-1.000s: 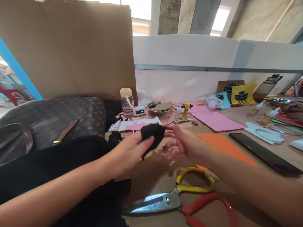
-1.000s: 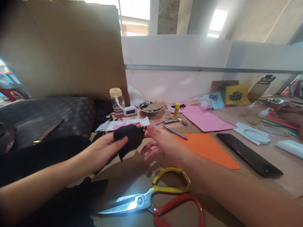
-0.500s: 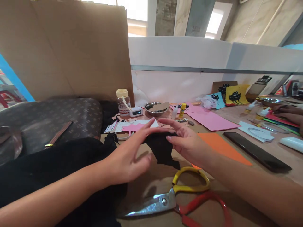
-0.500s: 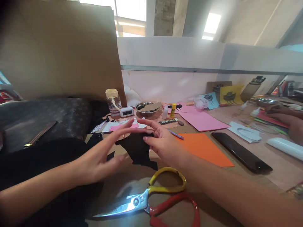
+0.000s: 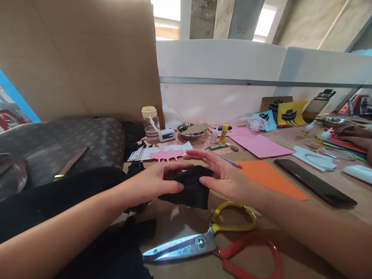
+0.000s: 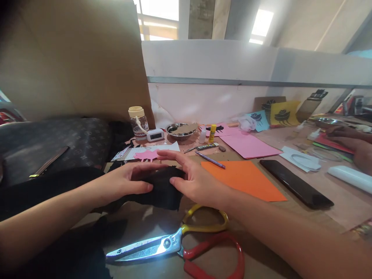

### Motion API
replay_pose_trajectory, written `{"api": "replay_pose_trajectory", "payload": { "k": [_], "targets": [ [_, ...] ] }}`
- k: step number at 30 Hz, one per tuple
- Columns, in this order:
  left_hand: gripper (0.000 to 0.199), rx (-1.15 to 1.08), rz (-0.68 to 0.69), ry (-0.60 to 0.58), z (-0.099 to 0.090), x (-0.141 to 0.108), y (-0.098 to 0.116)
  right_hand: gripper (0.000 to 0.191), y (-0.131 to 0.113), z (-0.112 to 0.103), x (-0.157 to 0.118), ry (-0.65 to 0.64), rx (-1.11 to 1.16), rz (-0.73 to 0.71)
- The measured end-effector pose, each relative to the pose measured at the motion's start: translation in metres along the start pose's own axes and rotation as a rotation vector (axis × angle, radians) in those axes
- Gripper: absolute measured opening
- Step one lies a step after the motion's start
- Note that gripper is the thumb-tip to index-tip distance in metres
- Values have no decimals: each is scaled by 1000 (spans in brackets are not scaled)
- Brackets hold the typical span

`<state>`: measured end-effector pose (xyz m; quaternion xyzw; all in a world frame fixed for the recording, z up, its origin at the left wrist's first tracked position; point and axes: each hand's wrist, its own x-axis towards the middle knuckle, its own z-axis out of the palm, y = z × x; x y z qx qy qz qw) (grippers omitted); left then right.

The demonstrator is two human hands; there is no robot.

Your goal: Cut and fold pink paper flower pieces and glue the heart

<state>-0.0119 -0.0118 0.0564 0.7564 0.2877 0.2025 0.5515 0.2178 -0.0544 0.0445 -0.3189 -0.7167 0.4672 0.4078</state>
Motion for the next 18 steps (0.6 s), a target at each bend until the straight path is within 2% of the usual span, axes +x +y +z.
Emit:
{"api": "replay_pose_trajectory", "payload": {
  "k": [3, 6, 10, 15, 18],
  "targets": [
    [67, -2, -71, -84, -1, -2, 3, 60, -2, 2, 1, 28, 47, 84],
    [56, 52, -100, -122, 0, -3, 4, 60, -4, 6, 0, 39, 38, 105],
    [31, 161, -88, 15, 0, -4, 7, 57, -7, 12, -3, 24, -3, 90],
    [8, 285, 46, 135, -6, -6, 23, 48, 2, 14, -1, 115, 12, 192],
    [4, 525, 123, 209, -15, -13, 30, 25, 7, 10, 5, 113, 33, 249]
  ]
}}
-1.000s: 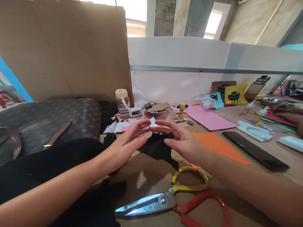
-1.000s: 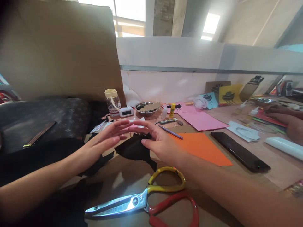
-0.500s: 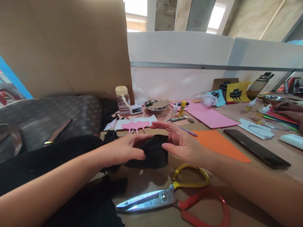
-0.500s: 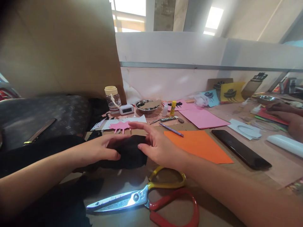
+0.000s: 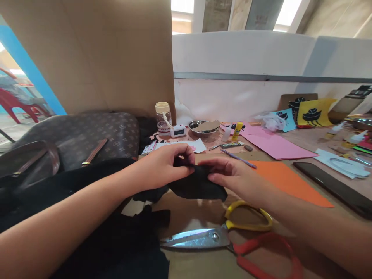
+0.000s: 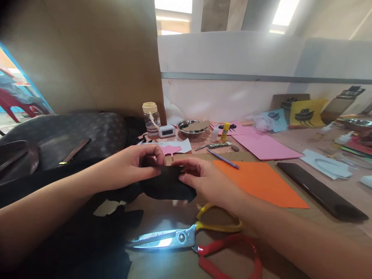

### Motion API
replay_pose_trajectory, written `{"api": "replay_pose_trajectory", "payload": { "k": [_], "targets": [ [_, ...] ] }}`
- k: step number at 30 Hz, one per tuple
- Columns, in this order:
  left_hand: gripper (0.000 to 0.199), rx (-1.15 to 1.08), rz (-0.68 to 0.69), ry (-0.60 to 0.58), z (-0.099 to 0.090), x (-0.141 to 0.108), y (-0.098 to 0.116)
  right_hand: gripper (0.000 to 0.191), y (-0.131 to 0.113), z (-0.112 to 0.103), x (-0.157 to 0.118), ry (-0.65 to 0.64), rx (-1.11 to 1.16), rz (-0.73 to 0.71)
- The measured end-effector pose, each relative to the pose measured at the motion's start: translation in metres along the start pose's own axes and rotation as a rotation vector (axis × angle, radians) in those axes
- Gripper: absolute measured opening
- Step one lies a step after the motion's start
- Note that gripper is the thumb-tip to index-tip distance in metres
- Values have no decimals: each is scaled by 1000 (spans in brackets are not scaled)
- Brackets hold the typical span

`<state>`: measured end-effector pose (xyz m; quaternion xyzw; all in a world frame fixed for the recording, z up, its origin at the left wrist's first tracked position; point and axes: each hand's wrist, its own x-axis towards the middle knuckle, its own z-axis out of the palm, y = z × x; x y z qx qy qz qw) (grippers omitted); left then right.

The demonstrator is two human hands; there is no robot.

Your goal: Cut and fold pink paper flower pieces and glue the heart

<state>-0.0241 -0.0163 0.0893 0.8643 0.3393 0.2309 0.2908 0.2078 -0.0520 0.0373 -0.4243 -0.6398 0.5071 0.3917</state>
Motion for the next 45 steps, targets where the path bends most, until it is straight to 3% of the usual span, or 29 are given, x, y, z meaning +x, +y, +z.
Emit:
{"api": "replay_pose_trajectory", "payload": {
  "k": [3, 5, 7, 9, 12, 16, 20, 24, 28, 31, 33, 35, 37, 39, 42, 45],
  "targets": [
    [35, 486, 40, 40, -17, -9, -10, 13, -6, -5, 3, 26, -11, 102],
    [47, 771, -53, -85, -28, -14, -20, 17, -14, -7, 3, 69, -18, 97],
    [42, 914, -221, -247, -34, -17, -27, 21, -20, -6, 3, 73, -36, 79],
    [28, 955, -338, -313, -35, -18, -31, 21, -22, -2, 2, 54, -48, 83],
    [5, 977, -322, -271, -30, -17, -33, 21, -18, 8, 0, 10, -43, 110],
    [23, 976, -250, -243, -31, -18, -35, 20, -15, 19, 1, -25, -43, 127],
    [31, 976, -239, -208, -43, -20, -34, 19, -16, 28, 5, -22, -15, 100],
    [33, 994, -225, -102, -57, -20, -29, 17, -16, 41, 13, -42, -7, 101],
    [33, 1006, -202, 71, -67, -15, -17, 9, -23, 63, 26, -32, 39, -101],
    [32, 941, -207, 328, -71, -13, -6, 9, -30, 81, 36, -27, 51, -185],
    [32, 867, -187, 504, -73, -14, 0, 13, -31, 88, 41, -134, -16, -149],
    [31, 757, -137, 572, -73, -15, 4, 16, -29, 84, 44, -240, -194, -107],
    [30, 556, -107, 515, -71, -15, 6, 12, -28, 70, 45, -226, -340, -102],
    [29, 289, -113, 390, -67, -15, 7, 18, -28, 48, 43, -103, -343, -117],
    [27, -85, -136, 229, -57, -11, 9, 44, -23, 18, 37, 66, -200, -108],
    [22, -368, -131, 136, -39, -7, 12, 71, -13, 6, 26, 29, 16, -108]
  ]
}}
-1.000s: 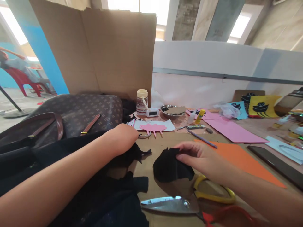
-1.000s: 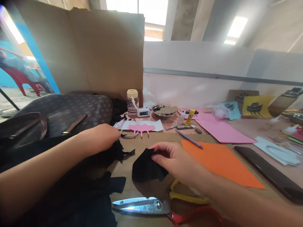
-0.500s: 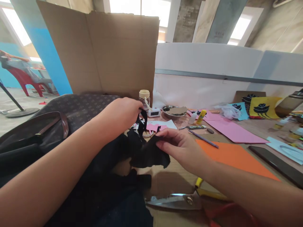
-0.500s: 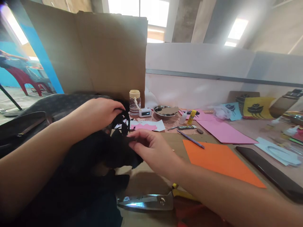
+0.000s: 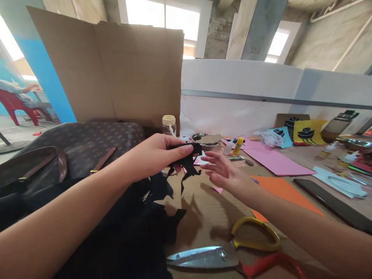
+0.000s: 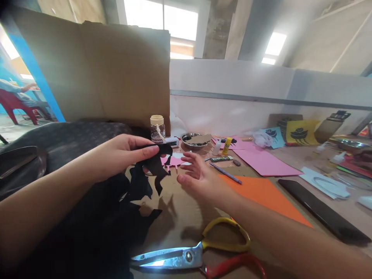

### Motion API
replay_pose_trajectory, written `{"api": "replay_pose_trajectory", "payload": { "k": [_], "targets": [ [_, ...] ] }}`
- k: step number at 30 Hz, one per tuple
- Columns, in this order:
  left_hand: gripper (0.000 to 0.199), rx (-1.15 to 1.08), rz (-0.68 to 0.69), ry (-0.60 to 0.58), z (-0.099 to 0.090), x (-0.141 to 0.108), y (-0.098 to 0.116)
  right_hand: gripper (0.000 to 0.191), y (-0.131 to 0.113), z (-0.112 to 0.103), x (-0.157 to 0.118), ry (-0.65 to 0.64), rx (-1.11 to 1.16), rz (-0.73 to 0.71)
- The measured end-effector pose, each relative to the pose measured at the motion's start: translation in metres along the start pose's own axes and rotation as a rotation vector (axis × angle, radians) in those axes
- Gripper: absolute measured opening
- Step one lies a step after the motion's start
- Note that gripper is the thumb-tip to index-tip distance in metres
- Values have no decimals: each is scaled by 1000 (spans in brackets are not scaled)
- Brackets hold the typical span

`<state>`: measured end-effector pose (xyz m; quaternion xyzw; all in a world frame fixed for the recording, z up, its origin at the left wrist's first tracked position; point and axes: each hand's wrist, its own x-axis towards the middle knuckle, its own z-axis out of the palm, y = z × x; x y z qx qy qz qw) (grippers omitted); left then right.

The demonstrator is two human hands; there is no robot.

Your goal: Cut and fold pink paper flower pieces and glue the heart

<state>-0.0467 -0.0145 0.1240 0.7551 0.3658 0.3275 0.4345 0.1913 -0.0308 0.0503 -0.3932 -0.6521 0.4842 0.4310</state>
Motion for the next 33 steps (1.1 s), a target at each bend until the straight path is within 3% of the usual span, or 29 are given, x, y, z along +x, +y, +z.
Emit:
{"api": "replay_pose_trajectory", "payload": {
  "k": [2, 5, 9, 13, 17, 21, 26, 28, 33],
  "targets": [
    [22, -169, -12, -56, 13, 0, -4, 79, 5, 1, -9, -102, 130, -7],
    [23, -333, -48, -130, 29, 0, -12, 66, 8, 5, -21, -197, 227, 37],
    [27, -355, -93, -155, 40, 1, -26, 31, 8, -1, -34, -96, 87, 171],
    [30, -344, -160, -66, 45, 4, -37, 17, 9, -12, -42, -15, -52, 129],
    [29, -344, -163, -54, 46, 7, -42, 14, 9, -17, -41, 31, -135, 88],
    [32, -327, -167, -31, 47, 8, -40, 19, 6, -20, -36, 83, -82, 13],
    [29, -246, -47, -27, 53, 4, -35, 34, 8, -21, -37, -64, 78, -56],
    [28, -216, 12, -26, 56, 2, -32, 31, 10, -23, -39, -117, 127, -65],
    [38, -129, 108, 2, 56, -1, -27, 32, 7, -26, -39, -73, 228, -103]
  ]
}}
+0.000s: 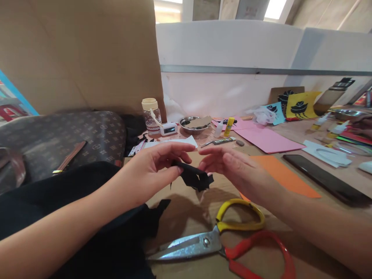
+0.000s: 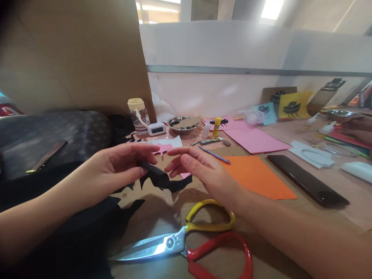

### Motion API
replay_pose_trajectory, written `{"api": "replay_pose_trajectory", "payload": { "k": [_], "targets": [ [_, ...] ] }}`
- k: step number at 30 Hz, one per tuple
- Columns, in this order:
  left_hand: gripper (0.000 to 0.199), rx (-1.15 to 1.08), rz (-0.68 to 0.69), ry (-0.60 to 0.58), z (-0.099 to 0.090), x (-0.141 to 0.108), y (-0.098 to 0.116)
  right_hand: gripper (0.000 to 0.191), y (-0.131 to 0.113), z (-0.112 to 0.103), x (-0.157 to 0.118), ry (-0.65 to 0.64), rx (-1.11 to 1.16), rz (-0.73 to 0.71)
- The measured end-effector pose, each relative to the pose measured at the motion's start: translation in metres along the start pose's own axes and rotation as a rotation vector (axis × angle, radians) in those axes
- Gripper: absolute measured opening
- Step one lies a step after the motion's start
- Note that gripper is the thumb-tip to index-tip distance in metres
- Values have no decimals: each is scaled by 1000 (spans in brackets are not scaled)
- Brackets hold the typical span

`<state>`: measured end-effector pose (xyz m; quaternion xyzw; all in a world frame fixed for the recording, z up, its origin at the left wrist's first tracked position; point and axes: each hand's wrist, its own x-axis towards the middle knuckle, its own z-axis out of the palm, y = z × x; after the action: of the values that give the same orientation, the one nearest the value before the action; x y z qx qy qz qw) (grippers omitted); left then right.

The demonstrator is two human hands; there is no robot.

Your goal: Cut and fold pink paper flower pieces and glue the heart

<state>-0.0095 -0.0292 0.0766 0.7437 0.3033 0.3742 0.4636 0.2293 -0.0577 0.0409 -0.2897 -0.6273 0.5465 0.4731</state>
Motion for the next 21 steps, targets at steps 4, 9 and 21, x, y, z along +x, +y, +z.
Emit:
{"api": "replay_pose_trajectory", "payload": {
  "k": [4, 9, 21],
  "targets": [
    [50, 31, 50, 25, 2, -1, 0, 36, -1, 6, 3, 55, -53, 13],
    [49, 38, 23, -50, 12, -5, -5, 41, 5, 20, 0, 8, -120, 216],
    [38, -23, -215, -110, 12, -1, -13, 24, -2, 16, -1, 70, 28, 132]
  ]
}}
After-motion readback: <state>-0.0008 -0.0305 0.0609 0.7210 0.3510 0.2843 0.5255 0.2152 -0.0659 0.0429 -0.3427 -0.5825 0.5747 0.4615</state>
